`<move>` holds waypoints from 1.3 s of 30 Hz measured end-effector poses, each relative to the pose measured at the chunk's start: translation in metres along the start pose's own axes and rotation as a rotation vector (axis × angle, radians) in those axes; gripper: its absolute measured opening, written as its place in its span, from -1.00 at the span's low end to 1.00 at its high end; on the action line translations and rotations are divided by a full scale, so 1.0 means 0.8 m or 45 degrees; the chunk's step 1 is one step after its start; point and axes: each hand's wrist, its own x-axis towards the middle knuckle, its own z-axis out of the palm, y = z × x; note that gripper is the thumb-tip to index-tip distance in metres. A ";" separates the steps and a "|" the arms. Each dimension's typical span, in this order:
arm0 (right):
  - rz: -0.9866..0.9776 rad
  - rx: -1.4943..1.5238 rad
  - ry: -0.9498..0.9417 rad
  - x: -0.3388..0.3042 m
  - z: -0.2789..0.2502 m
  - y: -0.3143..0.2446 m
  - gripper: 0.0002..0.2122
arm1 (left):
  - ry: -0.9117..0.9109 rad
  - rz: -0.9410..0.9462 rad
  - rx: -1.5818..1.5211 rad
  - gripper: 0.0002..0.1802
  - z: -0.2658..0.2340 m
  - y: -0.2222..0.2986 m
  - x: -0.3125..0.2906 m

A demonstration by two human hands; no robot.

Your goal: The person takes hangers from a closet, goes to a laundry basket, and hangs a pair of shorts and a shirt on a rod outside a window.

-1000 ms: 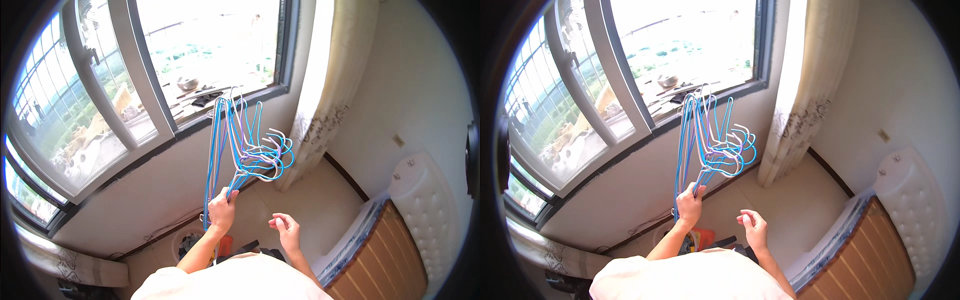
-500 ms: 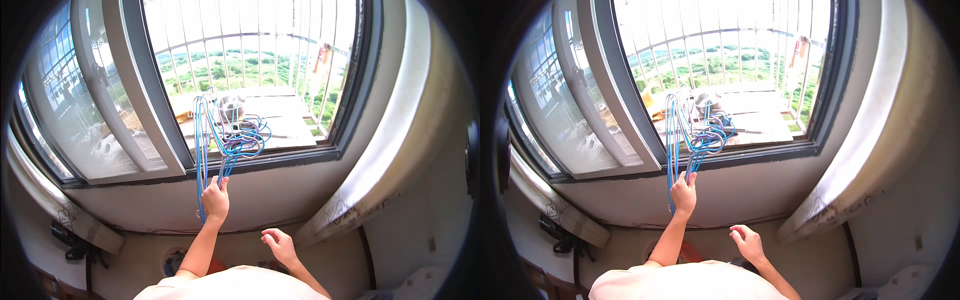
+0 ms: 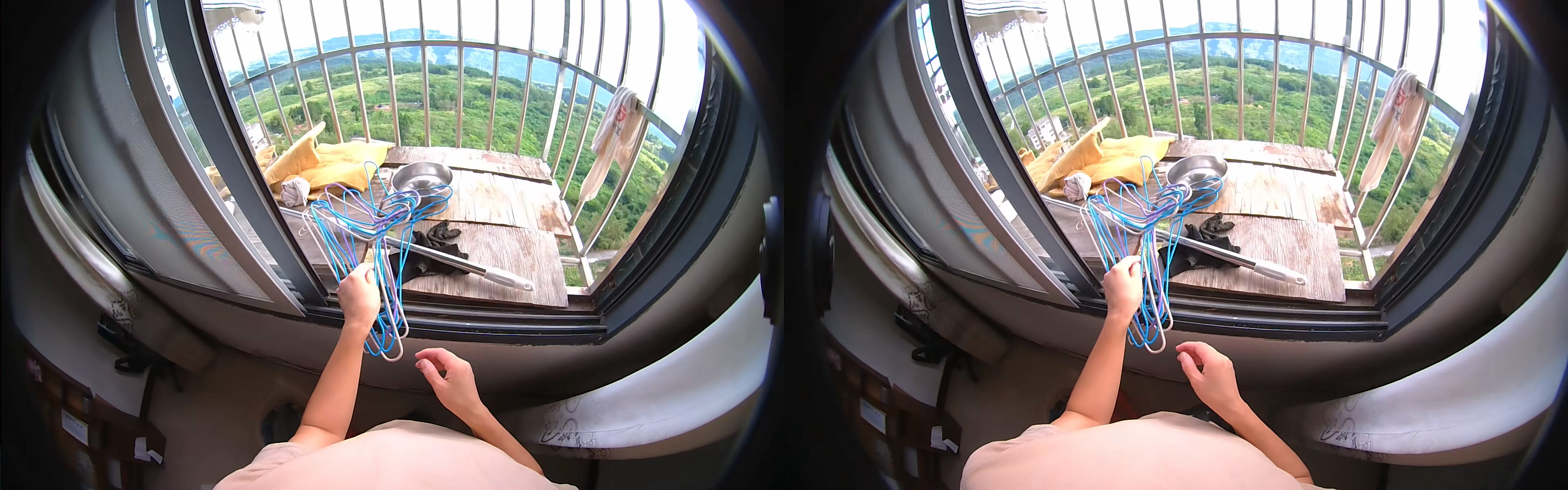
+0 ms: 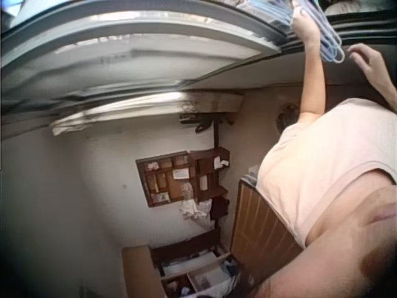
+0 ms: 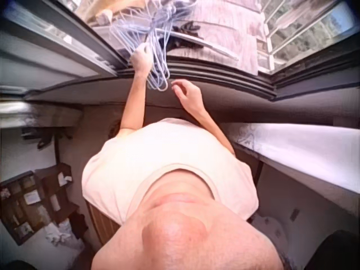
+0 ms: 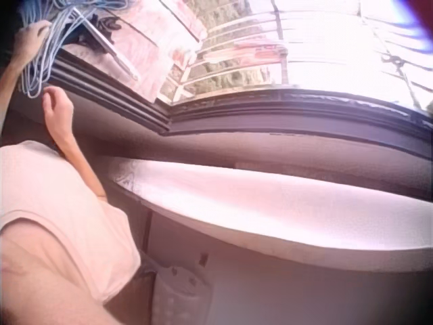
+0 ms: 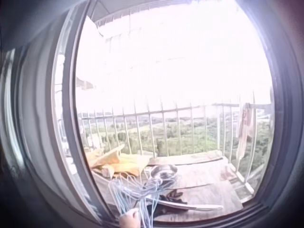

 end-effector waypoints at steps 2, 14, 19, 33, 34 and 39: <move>-0.146 -0.041 0.053 0.031 -0.005 -0.003 -0.86 | 0.002 0.035 -0.136 -0.75 0.008 0.001 0.003; -0.678 -0.663 -0.070 0.143 0.012 -0.004 -0.85 | -0.106 -0.354 -0.687 -0.80 0.002 0.002 0.008; -0.727 -0.573 -0.047 0.154 0.022 -0.011 -0.88 | 0.055 -0.401 -0.848 -0.81 -0.004 0.013 -0.003; -0.277 0.282 0.020 0.118 -0.070 -0.006 -0.91 | 0.323 -0.385 -0.521 -0.81 -0.028 0.016 0.034; -0.337 0.238 0.032 0.109 -0.078 -0.009 -0.92 | 0.297 -0.396 -0.450 -0.81 -0.023 0.017 0.036; -0.599 0.176 0.282 0.093 -0.100 -0.008 -0.92 | 0.293 -0.301 -0.043 -0.71 -0.006 0.006 0.086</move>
